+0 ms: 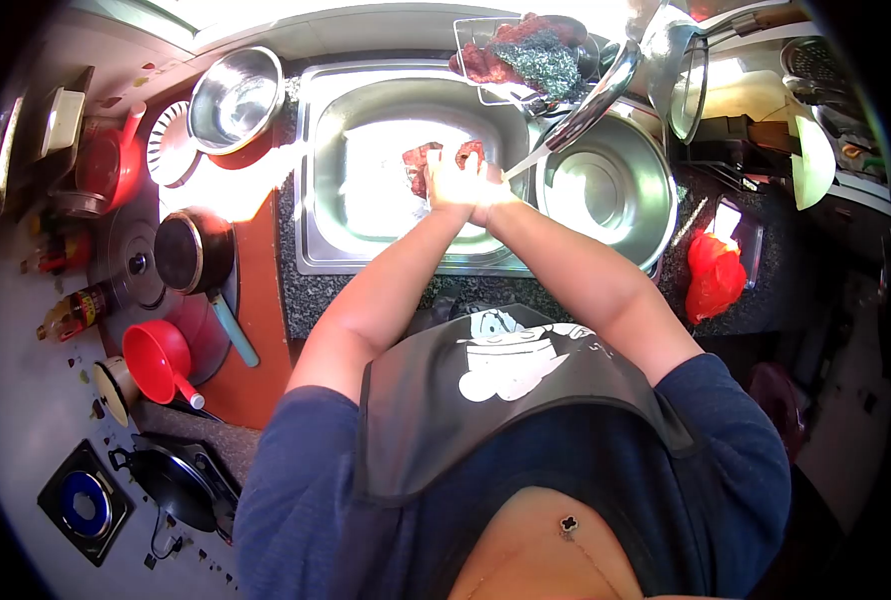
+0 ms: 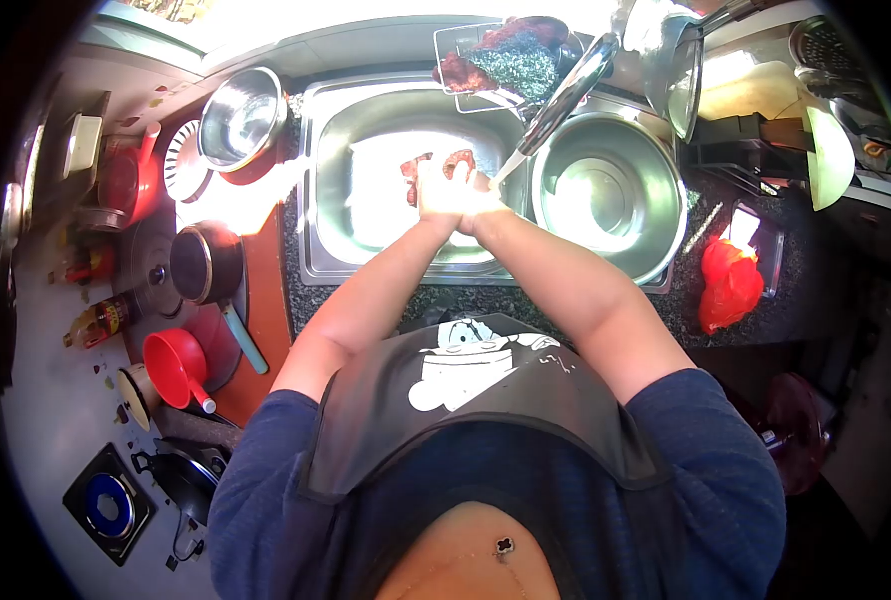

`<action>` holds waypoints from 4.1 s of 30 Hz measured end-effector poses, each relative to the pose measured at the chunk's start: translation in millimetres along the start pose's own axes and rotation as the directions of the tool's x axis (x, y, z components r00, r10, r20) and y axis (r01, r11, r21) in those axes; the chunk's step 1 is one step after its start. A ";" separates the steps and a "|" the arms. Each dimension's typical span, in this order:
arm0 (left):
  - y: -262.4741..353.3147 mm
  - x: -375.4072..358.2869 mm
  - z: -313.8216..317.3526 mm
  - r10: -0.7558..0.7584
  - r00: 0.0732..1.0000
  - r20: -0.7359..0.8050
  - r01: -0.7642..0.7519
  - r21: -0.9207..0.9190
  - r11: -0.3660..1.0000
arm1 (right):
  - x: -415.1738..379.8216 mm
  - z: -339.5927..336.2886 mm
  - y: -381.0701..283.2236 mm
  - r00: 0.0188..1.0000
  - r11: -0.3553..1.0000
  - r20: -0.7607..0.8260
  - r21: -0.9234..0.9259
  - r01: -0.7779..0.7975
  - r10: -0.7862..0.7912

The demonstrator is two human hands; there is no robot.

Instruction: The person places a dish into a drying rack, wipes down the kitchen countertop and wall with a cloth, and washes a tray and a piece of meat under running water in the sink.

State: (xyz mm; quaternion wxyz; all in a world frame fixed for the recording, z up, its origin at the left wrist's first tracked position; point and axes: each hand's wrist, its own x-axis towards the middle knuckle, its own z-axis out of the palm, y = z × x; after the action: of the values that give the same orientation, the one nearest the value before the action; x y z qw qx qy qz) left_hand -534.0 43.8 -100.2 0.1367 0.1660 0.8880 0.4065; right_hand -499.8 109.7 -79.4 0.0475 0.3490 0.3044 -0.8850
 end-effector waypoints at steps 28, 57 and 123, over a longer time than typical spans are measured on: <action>-11.4 -3.9 -78.0 -0.149 0.822 0.550 0.369 -0.314 0.875 | -33.1 -50.4 -15.3 0.998 0.997 0.061 0.073 0.020 -0.025; 2.7 -10.8 -23.5 0.104 0.949 0.299 0.009 -0.355 0.935 | -66.1 -39.2 -15.1 0.923 0.927 -0.088 -0.008 0.375 -0.374; 49.4 -4.5 -71.2 -0.038 0.767 0.640 -0.114 0.194 0.974 | -58.7 -52.7 -23.2 0.876 0.612 0.033 -0.703 0.363 -0.481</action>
State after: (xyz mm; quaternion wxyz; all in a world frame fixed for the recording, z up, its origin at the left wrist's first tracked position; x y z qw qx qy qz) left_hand -547.7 24.2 -16.8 0.4031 0.3265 0.8243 0.2267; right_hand -431.5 151.1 -59.8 -0.0605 0.2929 0.6877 -0.6616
